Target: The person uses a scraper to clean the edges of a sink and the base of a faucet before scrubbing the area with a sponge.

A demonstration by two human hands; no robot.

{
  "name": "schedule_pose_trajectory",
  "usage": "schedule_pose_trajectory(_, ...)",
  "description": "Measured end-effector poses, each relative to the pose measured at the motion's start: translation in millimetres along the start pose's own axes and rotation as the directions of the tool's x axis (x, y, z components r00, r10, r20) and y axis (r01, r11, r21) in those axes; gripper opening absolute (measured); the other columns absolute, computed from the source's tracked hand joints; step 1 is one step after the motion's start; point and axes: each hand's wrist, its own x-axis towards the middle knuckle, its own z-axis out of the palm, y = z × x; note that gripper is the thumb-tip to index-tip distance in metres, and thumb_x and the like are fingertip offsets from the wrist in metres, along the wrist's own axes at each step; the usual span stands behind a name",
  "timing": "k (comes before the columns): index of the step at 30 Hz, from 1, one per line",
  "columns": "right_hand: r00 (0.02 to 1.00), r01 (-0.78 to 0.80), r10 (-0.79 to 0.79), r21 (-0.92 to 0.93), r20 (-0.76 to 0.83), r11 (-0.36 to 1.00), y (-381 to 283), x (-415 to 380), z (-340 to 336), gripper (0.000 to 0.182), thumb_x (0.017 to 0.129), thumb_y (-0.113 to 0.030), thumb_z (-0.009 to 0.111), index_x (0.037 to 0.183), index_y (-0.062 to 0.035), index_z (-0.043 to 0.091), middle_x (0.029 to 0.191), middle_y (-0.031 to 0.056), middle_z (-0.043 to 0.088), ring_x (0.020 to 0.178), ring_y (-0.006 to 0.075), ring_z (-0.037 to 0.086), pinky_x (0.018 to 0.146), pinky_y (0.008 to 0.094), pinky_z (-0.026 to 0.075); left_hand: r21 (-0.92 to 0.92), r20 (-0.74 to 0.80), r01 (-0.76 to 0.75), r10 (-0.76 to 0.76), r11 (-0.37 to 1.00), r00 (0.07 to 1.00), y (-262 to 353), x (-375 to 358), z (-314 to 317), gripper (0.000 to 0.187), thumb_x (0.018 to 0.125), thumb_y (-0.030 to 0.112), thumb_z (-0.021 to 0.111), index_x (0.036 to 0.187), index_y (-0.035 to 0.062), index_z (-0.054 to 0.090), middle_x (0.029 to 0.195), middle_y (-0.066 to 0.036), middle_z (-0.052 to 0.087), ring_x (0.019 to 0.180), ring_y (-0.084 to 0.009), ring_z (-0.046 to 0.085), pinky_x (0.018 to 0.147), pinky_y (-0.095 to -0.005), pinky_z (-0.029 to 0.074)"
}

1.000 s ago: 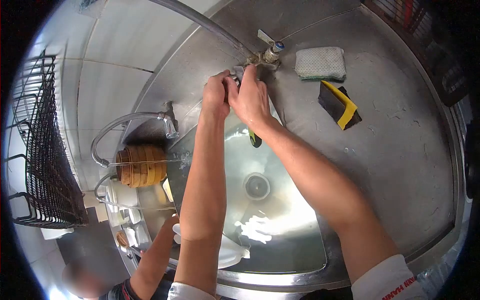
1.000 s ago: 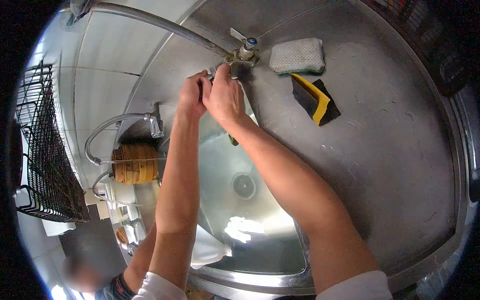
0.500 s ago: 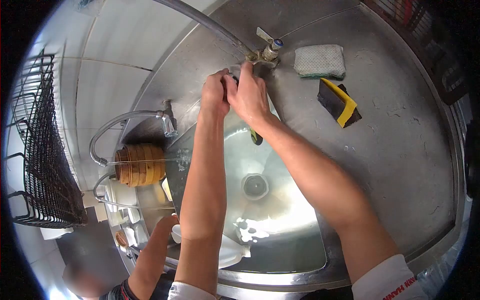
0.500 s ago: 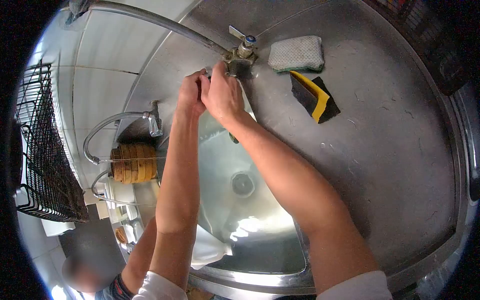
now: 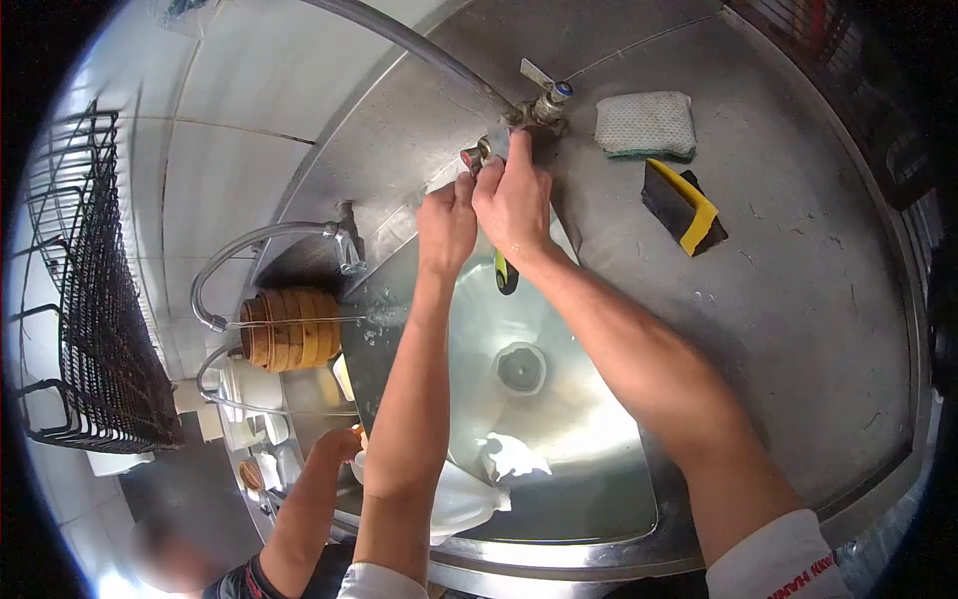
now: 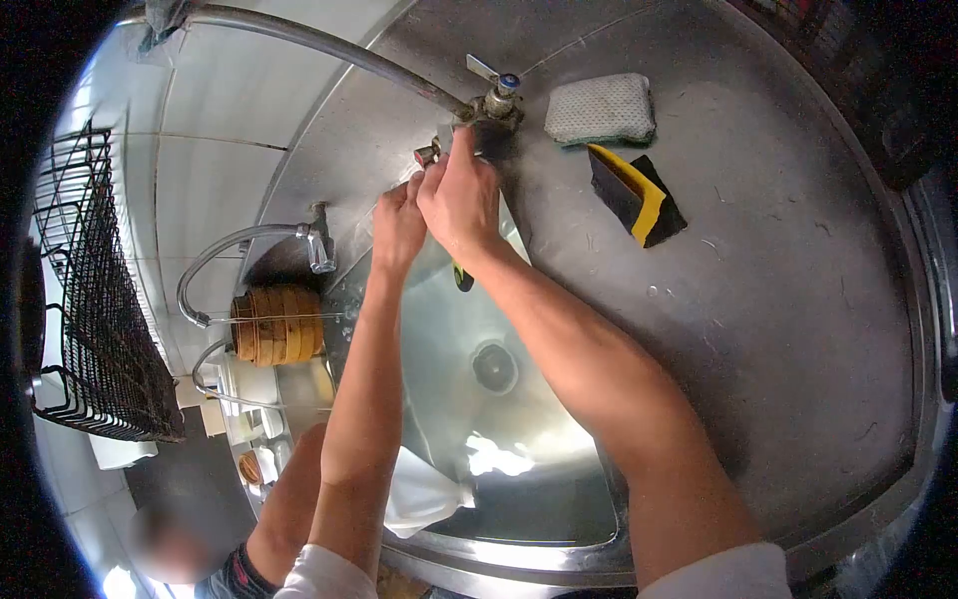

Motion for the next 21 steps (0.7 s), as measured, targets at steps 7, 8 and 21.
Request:
schedule_pose_trajectory(7,0.993,0.059,-0.044,-0.136,0.109,0.989,4.9,8.6,-2.7,0.024,0.087,-0.011,0.051,0.106,0.002,0.045,0.071,0.0299,0.061,0.073,0.0495,0.061,0.068,0.0582,0.047,-0.476,0.069,0.065,-0.036,0.877,0.997,18.6,-5.3,-2.4,0.036,0.1,0.025,0.05,0.11,-0.0066,0.066,0.092,-0.01,0.068,0.08,-0.0136,0.061,0.07,-0.0305,0.053)
schedule_pose_trajectory(8,0.99,0.08,-0.058,-0.176,0.129,0.981,5.5,11.4,-4.6,0.022,0.087,-0.011,0.052,0.103,0.0022,0.045,0.071,0.0298,0.062,0.073,0.0482,0.063,0.066,0.0574,0.049,-0.588,0.03,0.022,-0.005,0.808,1.0,21.6,-6.2,0.0,0.035,0.1,0.021,0.05,0.116,-0.0066,0.064,0.096,-0.01,0.068,0.083,-0.0137,0.062,0.07,-0.0305,0.055)
schedule_pose_trajectory(21,0.951,0.144,-0.072,-0.225,0.302,0.964,0.3,21.5,-15.3,0.026,0.093,-0.02,0.055,0.104,0.0001,0.042,0.074,0.0306,0.063,0.077,0.05,0.063,0.069,0.058,0.05,-0.225,0.038,-0.292,0.308,0.929,0.951,1.3,9.1,-0.1,0.024,0.095,0.009,0.051,0.116,0.0045,0.061,0.088,-0.013,0.067,0.08,-0.022,0.068,0.072,-0.0367,0.053)
